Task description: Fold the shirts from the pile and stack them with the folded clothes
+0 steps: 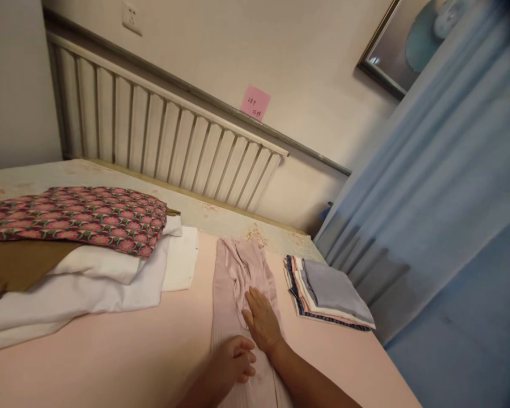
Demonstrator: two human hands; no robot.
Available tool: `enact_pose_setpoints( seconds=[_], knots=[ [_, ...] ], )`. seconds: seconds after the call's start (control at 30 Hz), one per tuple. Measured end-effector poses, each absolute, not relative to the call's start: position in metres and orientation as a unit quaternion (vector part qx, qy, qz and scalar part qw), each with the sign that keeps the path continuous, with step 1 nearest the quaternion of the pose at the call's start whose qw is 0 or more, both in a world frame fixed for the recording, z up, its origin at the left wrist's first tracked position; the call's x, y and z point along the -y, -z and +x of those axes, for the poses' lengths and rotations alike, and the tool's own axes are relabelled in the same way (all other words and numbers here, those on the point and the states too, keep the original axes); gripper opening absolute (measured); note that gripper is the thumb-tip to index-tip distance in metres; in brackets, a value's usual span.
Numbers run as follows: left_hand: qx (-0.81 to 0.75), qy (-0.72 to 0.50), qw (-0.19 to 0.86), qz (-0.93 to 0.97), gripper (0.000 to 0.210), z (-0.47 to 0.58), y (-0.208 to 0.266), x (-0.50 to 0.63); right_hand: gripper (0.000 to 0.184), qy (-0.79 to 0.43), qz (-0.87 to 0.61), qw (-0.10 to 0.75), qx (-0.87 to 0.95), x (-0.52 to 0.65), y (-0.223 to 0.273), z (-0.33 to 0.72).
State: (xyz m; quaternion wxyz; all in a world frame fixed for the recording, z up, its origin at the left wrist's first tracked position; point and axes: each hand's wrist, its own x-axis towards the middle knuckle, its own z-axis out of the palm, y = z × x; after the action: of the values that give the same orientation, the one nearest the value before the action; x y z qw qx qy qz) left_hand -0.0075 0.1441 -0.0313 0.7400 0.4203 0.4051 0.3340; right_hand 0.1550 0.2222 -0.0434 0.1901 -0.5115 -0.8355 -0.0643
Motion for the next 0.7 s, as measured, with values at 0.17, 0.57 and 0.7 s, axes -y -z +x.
enact_pose_setpoints(
  seconds=[0.17, 0.57, 0.7],
  knots=[
    [-0.401, -0.326, 0.751, 0.412, 0.037, -0.01, 0.025, -0.144, 0.047, 0.065, -0.51, 0.193, 0.836, -0.223, 0.045, 0.156],
    [-0.404, -0.321, 0.752, 0.41, 0.039, -0.012, 0.018, -0.143, 0.046, 0.07, -0.51, 0.201, 0.833, -0.223, 0.045, 0.155],
    [-0.404, -0.322, 0.748, 0.415, 0.041, -0.013, 0.017, -0.142, 0.046, 0.066, -0.509, 0.205, 0.833, -0.222, 0.043, 0.155]
  ],
)
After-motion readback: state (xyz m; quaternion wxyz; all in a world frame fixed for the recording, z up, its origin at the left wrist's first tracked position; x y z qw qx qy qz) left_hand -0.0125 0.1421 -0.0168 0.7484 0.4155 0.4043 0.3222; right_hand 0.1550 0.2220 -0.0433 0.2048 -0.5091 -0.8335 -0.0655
